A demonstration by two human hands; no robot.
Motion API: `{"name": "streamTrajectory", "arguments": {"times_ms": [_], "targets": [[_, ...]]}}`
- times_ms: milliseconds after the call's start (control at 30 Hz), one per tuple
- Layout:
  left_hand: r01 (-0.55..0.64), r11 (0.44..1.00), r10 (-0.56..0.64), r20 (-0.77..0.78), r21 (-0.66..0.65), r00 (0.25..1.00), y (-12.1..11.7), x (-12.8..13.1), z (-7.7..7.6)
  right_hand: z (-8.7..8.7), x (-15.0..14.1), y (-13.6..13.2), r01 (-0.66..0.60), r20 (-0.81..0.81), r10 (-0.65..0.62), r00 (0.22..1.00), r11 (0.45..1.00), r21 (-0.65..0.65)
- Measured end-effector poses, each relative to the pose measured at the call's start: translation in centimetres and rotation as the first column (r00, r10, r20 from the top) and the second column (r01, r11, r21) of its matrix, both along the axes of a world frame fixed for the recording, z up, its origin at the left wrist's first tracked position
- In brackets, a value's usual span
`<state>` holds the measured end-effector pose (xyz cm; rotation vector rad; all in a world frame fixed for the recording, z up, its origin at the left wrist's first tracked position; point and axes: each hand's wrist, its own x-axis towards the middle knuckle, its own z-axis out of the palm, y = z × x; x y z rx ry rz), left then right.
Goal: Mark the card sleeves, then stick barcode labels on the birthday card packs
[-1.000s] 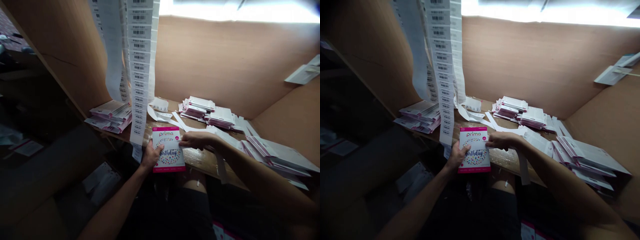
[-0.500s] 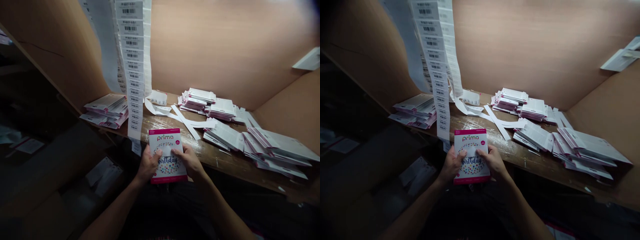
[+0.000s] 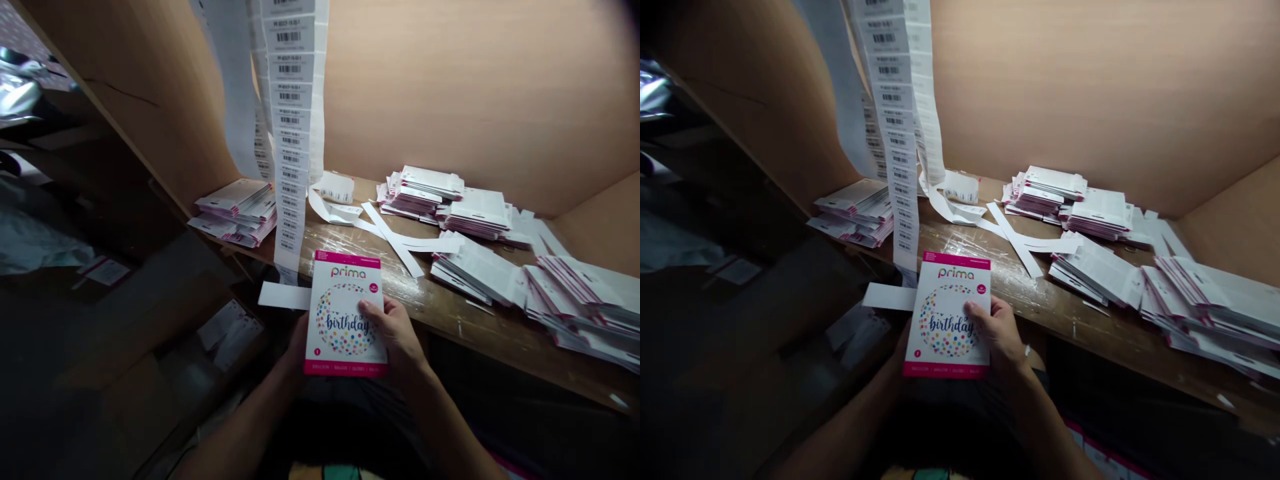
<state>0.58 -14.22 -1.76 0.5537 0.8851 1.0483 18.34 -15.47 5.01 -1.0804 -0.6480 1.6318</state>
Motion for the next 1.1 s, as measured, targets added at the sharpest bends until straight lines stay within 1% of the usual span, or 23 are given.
{"name": "streamTrajectory", "arguments": {"times_ms": [67, 133, 233, 300, 333, 433, 500, 567, 633, 733, 800, 833, 867, 900, 933, 967, 1000, 1033, 1067, 1100], "targets": [[0.020, 0.999, -0.019, 0.023, -0.026, 1.000, 0.0, -0.3, 0.6, -0.5, 0.5, 0.1, 0.014, 0.072, -0.014, 0.997, 1.000, 0.008], [0.002, 0.999, 0.000, 0.035, -0.054, 0.999, -0.2, -0.3, 1.2, -1.0, 0.6, 0.2, 0.011, 0.125, -0.012, 0.992, 1.000, 0.014], [-0.114, 0.992, 0.114, -0.002, -0.056, 0.993, -0.8, 0.1, 1.9, -1.5, 0.3, 0.5, 0.010, 0.189, -0.016, 0.982, 0.999, 0.031], [-0.177, 0.984, 0.176, -0.045, -0.016, 0.983, -1.2, 0.2, 2.1, -1.7, -0.1, 0.6, -0.001, 0.223, -0.010, 0.975, 0.999, 0.052], [-0.188, 0.982, 0.189, -0.069, 0.018, 0.980, -1.3, 0.2, 2.2, -1.7, -0.2, 0.7, -0.011, 0.236, -0.005, 0.972, 0.998, 0.066], [-0.163, 0.978, 0.182, -0.154, 0.132, 0.971, -1.4, -0.2, 2.5, -1.8, -0.6, 0.9, -0.035, 0.273, 0.000, 0.962, 0.992, 0.122], [-0.139, 0.976, 0.171, -0.200, 0.166, 0.965, -1.3, -0.7, 2.6, -1.9, -1.0, 1.0, -0.035, 0.302, -0.014, 0.953, 0.987, 0.158], [-0.127, 0.979, 0.157, -0.200, 0.157, 0.967, -1.2, -1.1, 2.8, -2.0, -1.4, 0.9, -0.037, 0.328, -0.024, 0.944, 0.983, 0.178], [-0.105, 0.985, 0.127, -0.165, 0.134, 0.978, -1.2, -1.5, 2.9, -1.9, -1.9, 0.7, -0.049, 0.332, -0.015, 0.943, 0.981, 0.185], [-0.071, 0.991, 0.085, -0.124, 0.114, 0.989, -1.1, -2.4, 3.2, -1.8, -2.8, 0.8, -0.110, 0.325, 0.043, 0.945, 0.976, 0.189], [-0.097, 0.989, 0.110, -0.116, 0.113, 0.987, -0.6, -3.7, 3.7, -1.9, -3.5, 2.1, -0.187, 0.313, 0.117, 0.943, 0.961, 0.204], [-0.141, 0.984, 0.153, -0.111, 0.112, 0.982, -0.1, -4.7, 4.2, -2.0, -4.1, 3.3, -0.202, 0.304, 0.127, 0.944, 0.952, 0.230], [-0.211, 0.971, 0.223, -0.102, 0.116, 0.969, 0.7, -5.8, 4.8, -2.2, -4.8, 4.9, -0.180, 0.301, 0.094, 0.949, 0.945, 0.272], [-0.307, 0.943, 0.319, -0.090, 0.129, 0.943, 1.7, -7.1, 5.7, -2.3, -5.7, 6.7, -0.121, 0.308, 0.015, 0.951, 0.937, 0.328], [-0.414, 0.897, 0.427, -0.068, 0.152, 0.901, 2.8, -8.3, 6.8, -2.5, -6.9, 8.8, -0.033, 0.321, -0.103, 0.942, 0.920, 0.390], [-0.517, 0.837, 0.530, -0.034, 0.180, 0.847, 4.1, -9.6, 8.1, -2.7, -8.1, 10.8, 0.057, 0.348, -0.234, 0.908, 0.891, 0.450], [-0.603, 0.768, 0.615, 0.011, 0.216, 0.788, 5.6, -10.7, 9.4, -2.8, -9.4, 12.8, 0.105, 0.374, -0.313, 0.873, 0.869, 0.484], [-0.657, 0.711, 0.667, 0.055, 0.253, 0.743, 7.1, -11.5, 10.7, -2.9, -10.7, 14.5, 0.097, 0.390, -0.319, 0.863, 0.865, 0.493], [-0.676, 0.678, 0.685, 0.088, 0.288, 0.724, 8.5, -12.1, 11.8, -2.9, -11.8, 15.8, 0.045, 0.396, -0.270, 0.878, 0.870, 0.492], [-0.671, 0.666, 0.679, 0.109, 0.326, 0.726, 9.8, -12.3, 12.8, -3.0, -12.7, 16.6, -0.015, 0.395, -0.207, 0.895, 0.872, 0.489]]}}
